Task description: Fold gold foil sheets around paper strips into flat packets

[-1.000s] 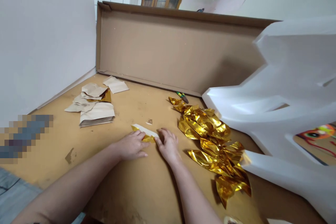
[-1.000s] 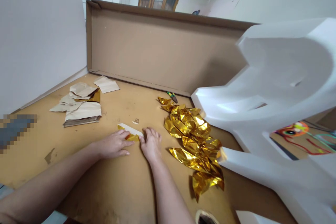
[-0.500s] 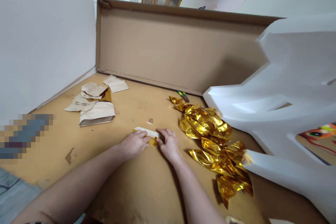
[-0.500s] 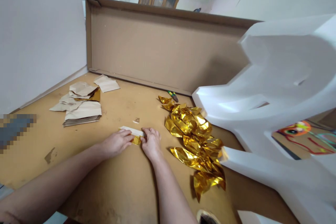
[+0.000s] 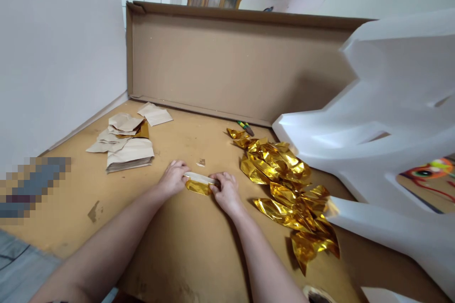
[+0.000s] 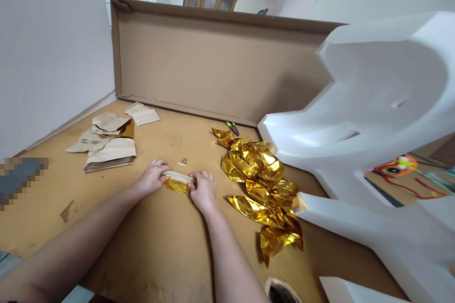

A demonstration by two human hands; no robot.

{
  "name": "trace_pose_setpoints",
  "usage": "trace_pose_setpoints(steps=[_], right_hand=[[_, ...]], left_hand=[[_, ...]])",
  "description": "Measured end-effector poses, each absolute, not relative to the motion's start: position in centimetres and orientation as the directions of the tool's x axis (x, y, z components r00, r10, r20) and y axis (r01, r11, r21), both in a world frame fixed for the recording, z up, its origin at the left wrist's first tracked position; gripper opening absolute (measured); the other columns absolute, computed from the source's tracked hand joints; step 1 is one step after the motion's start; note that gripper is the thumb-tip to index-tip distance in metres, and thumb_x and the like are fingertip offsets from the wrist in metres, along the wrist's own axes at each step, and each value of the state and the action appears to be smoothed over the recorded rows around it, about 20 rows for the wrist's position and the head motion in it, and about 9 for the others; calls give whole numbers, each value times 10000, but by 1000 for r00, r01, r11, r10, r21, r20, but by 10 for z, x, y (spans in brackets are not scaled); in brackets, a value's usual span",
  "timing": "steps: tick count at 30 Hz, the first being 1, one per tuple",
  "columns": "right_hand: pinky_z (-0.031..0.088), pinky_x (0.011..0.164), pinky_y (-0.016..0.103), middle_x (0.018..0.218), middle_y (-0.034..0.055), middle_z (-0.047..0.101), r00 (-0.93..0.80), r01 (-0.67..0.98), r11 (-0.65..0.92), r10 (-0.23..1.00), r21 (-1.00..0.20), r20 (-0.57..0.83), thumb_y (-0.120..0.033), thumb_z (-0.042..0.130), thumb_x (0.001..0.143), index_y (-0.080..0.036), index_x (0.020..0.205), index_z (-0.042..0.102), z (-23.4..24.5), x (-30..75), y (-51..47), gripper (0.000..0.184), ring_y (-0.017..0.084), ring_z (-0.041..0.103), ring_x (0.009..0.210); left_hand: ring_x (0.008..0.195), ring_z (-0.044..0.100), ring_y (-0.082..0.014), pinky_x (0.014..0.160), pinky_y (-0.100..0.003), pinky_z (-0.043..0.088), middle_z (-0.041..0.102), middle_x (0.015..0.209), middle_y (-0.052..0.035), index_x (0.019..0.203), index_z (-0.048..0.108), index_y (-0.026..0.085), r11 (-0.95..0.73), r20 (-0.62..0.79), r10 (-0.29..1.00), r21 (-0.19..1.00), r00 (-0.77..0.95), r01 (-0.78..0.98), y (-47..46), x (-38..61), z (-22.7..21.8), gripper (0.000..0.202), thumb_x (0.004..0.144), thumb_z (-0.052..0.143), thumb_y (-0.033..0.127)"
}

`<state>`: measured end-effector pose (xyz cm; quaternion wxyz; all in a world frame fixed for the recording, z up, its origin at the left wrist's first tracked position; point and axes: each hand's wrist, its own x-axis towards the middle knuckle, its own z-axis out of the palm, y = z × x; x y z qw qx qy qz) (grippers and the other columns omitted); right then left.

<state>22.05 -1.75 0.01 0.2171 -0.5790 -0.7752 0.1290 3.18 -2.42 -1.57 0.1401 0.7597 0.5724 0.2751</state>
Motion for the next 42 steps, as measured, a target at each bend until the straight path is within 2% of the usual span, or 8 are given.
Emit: trace_pose_setpoints(steps=[5, 10, 17, 24, 29, 32, 35, 42], right_hand=[[360, 773, 333, 769, 20, 559, -238, 818, 325, 942, -475, 236, -93, 522, 672, -220, 728, 596, -2, 222, -19, 157, 208, 485, 834], [368, 759, 343, 743, 16, 558, -252, 790, 360, 928, -496, 273, -108, 521, 678, -227, 693, 581, -4, 224, -19, 134, 211, 485, 802], [382, 785, 355, 804, 42, 586, -257, 794, 366, 926, -486, 277, -143, 525, 712, -220, 778, 620, -5, 226, -19, 138, 222, 495, 850], [387, 794, 365, 843, 46, 587, -251, 805, 369, 921, -465, 298, -191, 544, 721, -219, 942, 627, -9, 230, -16, 238, 228, 500, 859], [382, 788, 371, 863, 56, 581, -216, 852, 333, 927, -405, 308, -258, 595, 713, -212, 958, 615, -5, 234, -16, 250, 242, 496, 871], [364, 768, 365, 871, 57, 577, -233, 874, 362, 898, -325, 374, -246, 603, 711, -229, 906, 608, 0, 232, -21, 195, 249, 487, 877], [338, 742, 341, 830, 48, 594, -317, 867, 423, 876, -262, 363, -156, 543, 739, -238, 789, 597, 3, 228, -27, 110, 232, 495, 848], [309, 734, 324, 857, 53, 652, -357, 871, 416, 901, -262, 246, -102, 445, 801, -223, 828, 603, 6, 223, -34, 202, 213, 529, 850]], left_hand=[[948, 512, -196, 867, -336, 426, 585, 943, -29, 833, 637, 192, -324, 314, 934, 547, 170, 772, -23, 32, -19, 199, 701, 552, 70], [883, 516, -193, 811, -326, 431, 575, 838, -26, 764, 614, 186, -342, 342, 923, 518, 177, 784, -26, 32, -16, 124, 715, 565, 82], [894, 522, -196, 819, -318, 426, 585, 858, -33, 827, 629, 179, -308, 305, 938, 521, 163, 796, -27, 30, -12, 133, 722, 589, 108], [918, 526, -199, 838, -322, 425, 596, 893, -34, 868, 637, 178, -253, 262, 956, 520, 130, 816, -24, 27, -12, 144, 725, 627, 159], [937, 511, -226, 849, -350, 415, 593, 931, -71, 915, 619, 152, -215, 266, 958, 436, 103, 874, -29, 23, -4, 166, 752, 624, 179], [926, 501, -228, 836, -349, 411, 581, 906, -83, 862, 617, 152, -318, 308, 925, 316, 221, 894, -35, 24, 0, 93, 808, 540, 151], [870, 509, -205, 793, -311, 423, 571, 837, -75, 788, 617, 159, -456, 268, 878, 219, 397, 862, -40, 28, 1, 181, 846, 452, 112], [844, 525, -186, 758, -276, 437, 569, 851, -68, 819, 628, 147, -529, 218, 846, 223, 487, 819, -44, 30, 1, 162, 867, 474, 161]])
